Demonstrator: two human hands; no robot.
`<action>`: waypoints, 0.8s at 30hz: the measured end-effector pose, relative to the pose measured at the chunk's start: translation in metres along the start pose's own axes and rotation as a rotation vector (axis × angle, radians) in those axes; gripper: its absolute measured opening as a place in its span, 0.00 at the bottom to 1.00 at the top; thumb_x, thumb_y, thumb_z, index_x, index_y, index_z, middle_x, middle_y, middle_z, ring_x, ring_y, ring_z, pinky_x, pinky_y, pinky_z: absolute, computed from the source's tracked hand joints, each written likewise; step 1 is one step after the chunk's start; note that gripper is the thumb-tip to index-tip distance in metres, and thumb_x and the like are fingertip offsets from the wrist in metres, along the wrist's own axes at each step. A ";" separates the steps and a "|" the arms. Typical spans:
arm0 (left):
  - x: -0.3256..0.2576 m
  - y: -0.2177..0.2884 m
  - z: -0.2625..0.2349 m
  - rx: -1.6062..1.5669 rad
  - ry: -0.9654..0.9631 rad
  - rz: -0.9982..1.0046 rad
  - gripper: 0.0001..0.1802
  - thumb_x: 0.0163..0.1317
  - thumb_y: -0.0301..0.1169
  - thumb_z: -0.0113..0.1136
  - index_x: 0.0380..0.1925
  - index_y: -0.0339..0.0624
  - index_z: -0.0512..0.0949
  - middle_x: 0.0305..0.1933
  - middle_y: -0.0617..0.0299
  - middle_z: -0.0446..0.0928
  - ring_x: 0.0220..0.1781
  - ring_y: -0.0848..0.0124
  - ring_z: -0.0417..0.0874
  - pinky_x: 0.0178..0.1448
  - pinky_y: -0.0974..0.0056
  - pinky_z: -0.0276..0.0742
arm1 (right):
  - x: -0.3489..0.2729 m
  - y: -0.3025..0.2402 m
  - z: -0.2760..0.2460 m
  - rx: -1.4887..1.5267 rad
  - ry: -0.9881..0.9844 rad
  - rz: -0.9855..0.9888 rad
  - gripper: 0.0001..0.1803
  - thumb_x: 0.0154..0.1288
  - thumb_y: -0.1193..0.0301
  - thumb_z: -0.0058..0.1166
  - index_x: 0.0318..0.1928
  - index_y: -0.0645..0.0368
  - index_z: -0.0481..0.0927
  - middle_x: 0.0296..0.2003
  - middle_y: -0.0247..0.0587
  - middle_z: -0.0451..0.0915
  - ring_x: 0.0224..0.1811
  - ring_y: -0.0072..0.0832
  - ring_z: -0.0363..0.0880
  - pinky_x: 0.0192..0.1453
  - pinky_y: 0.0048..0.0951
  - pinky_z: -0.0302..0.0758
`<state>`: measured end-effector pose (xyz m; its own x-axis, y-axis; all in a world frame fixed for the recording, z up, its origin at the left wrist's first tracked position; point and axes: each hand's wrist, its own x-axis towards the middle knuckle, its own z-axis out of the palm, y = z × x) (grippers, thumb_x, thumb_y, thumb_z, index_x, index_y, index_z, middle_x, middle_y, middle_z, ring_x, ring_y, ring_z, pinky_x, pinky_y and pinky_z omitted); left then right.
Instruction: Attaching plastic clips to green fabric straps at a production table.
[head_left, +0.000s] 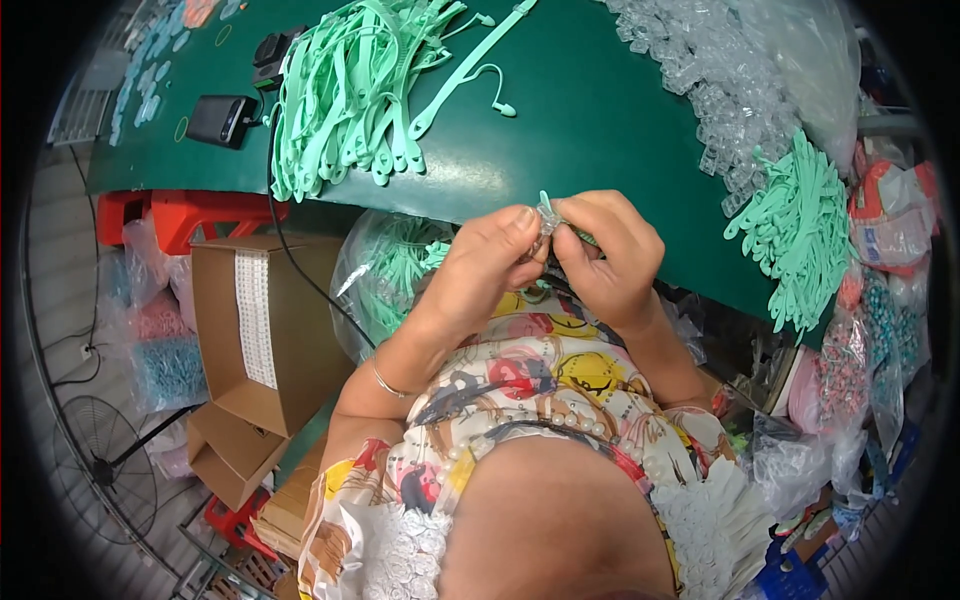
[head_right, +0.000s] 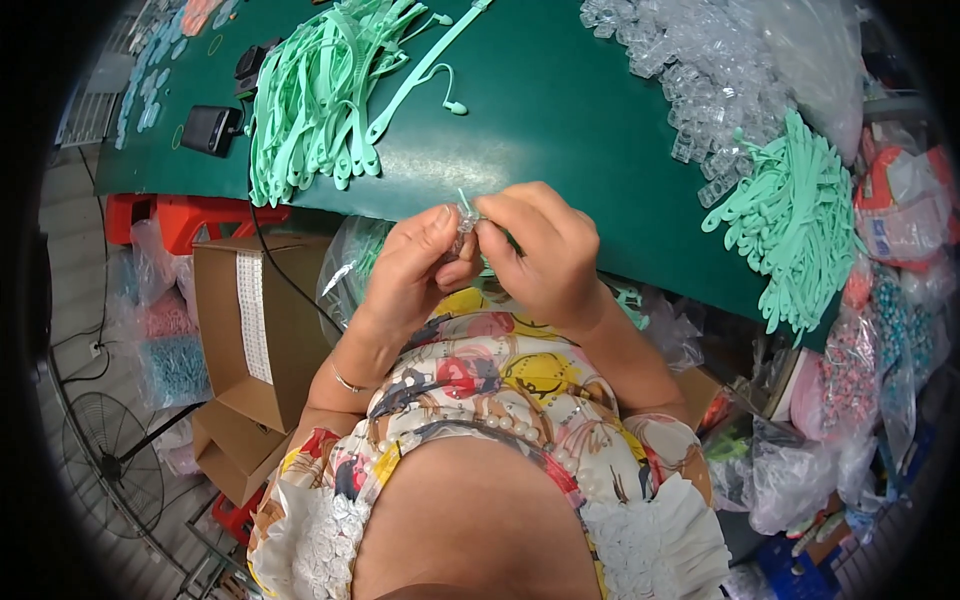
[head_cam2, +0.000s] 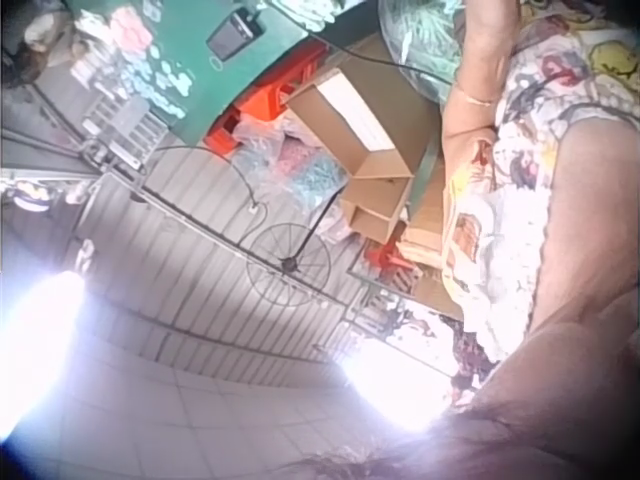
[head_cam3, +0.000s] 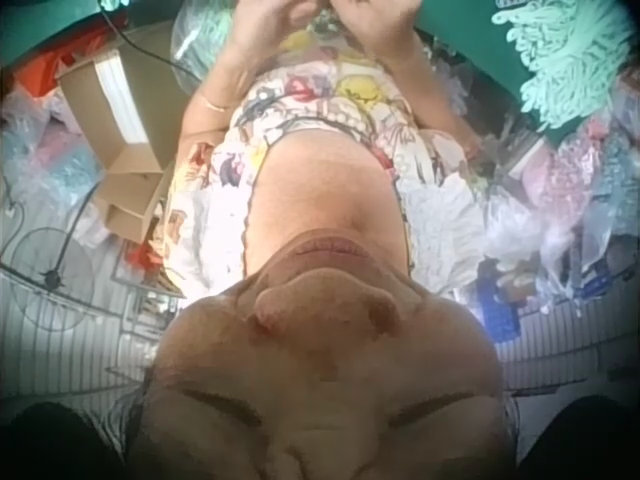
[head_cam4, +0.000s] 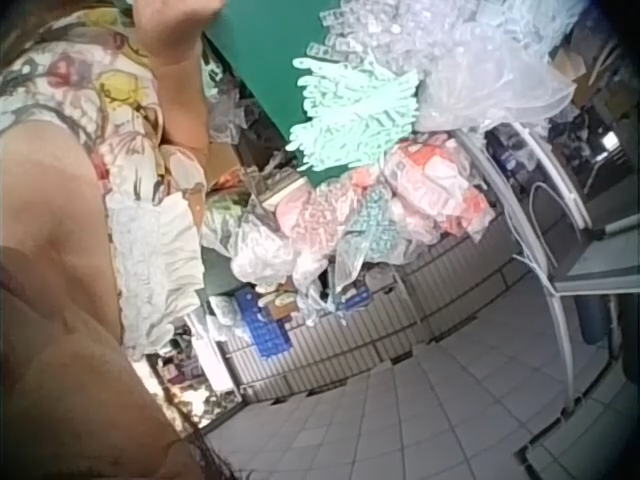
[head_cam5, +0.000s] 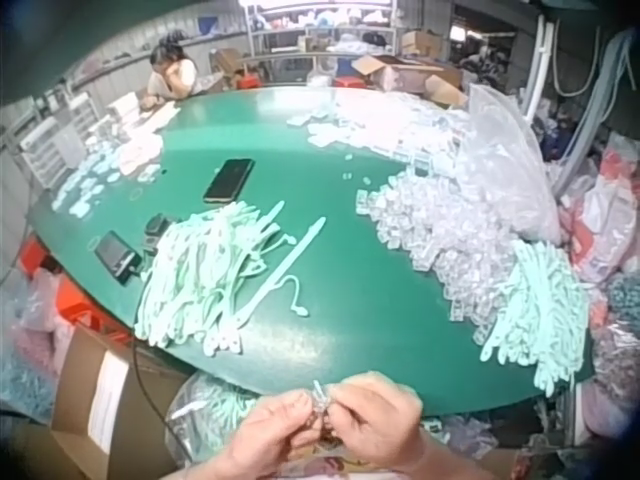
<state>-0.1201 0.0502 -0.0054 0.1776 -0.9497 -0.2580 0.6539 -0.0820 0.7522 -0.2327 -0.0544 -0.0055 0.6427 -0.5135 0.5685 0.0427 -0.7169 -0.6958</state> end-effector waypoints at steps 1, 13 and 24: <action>0.000 0.001 -0.001 0.055 0.010 -0.015 0.17 0.64 0.41 0.46 0.24 0.39 0.68 0.16 0.68 0.61 0.18 0.80 0.58 0.24 0.74 0.54 | -0.001 0.003 0.000 0.000 0.001 0.000 0.10 0.44 0.83 0.56 0.32 0.63 0.77 0.25 0.41 0.75 0.24 0.29 0.76 0.25 0.23 0.71; -0.008 0.015 -0.005 0.432 0.112 0.068 0.07 0.60 0.29 0.52 0.30 0.34 0.71 0.27 0.68 0.71 0.30 0.82 0.67 0.34 0.76 0.64 | -0.001 0.009 -0.004 0.344 -0.157 0.247 0.04 0.62 0.75 0.46 0.32 0.64 0.71 0.41 0.36 0.66 0.31 0.16 0.64 0.35 0.18 0.64; -0.006 0.017 -0.005 0.282 0.039 0.045 0.08 0.61 0.29 0.48 0.38 0.38 0.71 0.31 0.65 0.71 0.29 0.80 0.68 0.30 0.76 0.64 | -0.011 0.020 0.002 0.797 -0.247 0.345 0.09 0.58 0.73 0.54 0.37 0.65 0.73 0.38 0.37 0.69 0.32 0.19 0.68 0.37 0.18 0.67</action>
<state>-0.1067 0.0564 0.0060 0.2335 -0.9425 -0.2392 0.4148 -0.1260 0.9012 -0.2370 -0.0623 -0.0269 0.8602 -0.4574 0.2252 0.2751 0.0445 -0.9604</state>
